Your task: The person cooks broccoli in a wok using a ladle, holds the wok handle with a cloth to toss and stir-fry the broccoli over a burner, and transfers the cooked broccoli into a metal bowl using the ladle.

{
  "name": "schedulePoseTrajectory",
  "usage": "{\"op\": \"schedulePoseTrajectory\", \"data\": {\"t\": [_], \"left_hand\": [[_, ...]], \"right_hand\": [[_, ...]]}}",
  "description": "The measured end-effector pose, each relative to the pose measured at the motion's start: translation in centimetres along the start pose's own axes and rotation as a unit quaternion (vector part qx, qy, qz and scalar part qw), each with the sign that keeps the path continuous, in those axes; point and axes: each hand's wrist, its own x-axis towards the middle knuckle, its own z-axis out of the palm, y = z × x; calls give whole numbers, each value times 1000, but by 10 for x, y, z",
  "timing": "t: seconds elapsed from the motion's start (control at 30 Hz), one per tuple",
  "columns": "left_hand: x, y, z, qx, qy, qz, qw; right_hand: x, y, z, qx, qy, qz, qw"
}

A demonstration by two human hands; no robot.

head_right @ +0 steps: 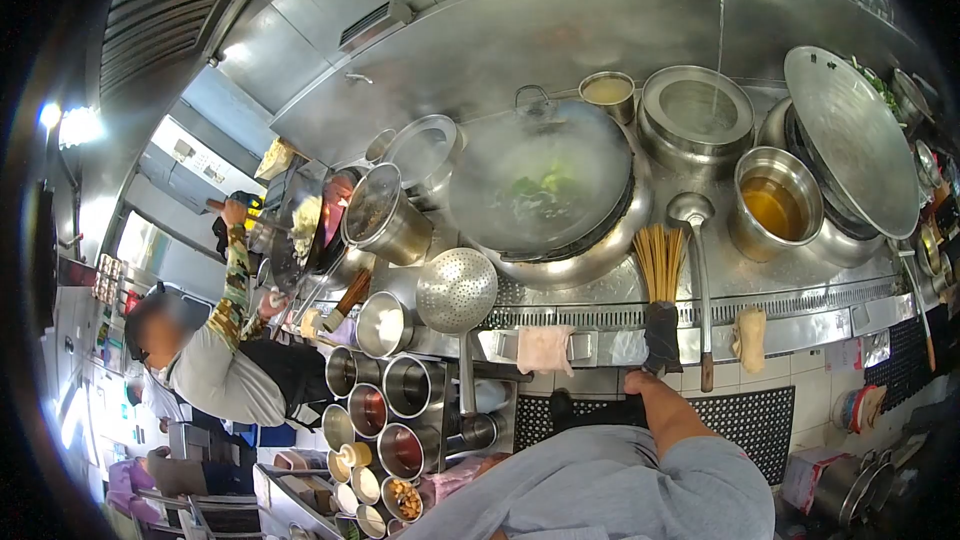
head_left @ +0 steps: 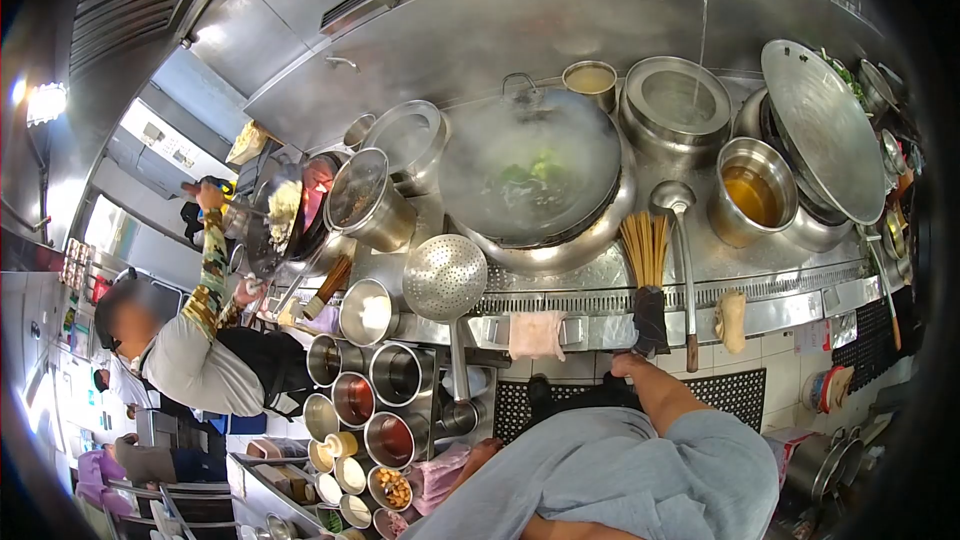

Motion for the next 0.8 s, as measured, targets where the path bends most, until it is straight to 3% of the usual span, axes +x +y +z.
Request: {"op": "schedulePoseTrajectory", "data": {"t": [0.23,0.4,0.47,0.57,0.63,0.67,0.73,0.77,0.8], "left_hand": [[-3,13,-15,-104,-27,-118,987],[0,21,-16,-224,-38,-254,940],[3,15,-15,-185,-34,-205,961],[5,-5,-2,-33,4,-45,998],[5,0,0,62,28,27,997],[-3,-3,11,197,64,104,973],[-2,-7,15,197,90,138,967],[-3,-5,5,40,36,43,998],[-6,-5,-1,0,22,13,1000]], "right_hand": [[7,3,6,6,13,-2,1000],[7,3,6,-8,15,-8,1000],[6,1,4,-12,4,-10,1000],[-2,-2,-2,-15,-5,-8,1000],[-9,-5,-6,-13,-11,-5,1000],[-12,-6,-8,-12,-14,-4,1000],[-16,-9,-12,-15,-21,-2,1000],[-15,-10,-12,-20,-24,-2,1000],[-14,-10,-12,-25,-27,-1,999]]}}
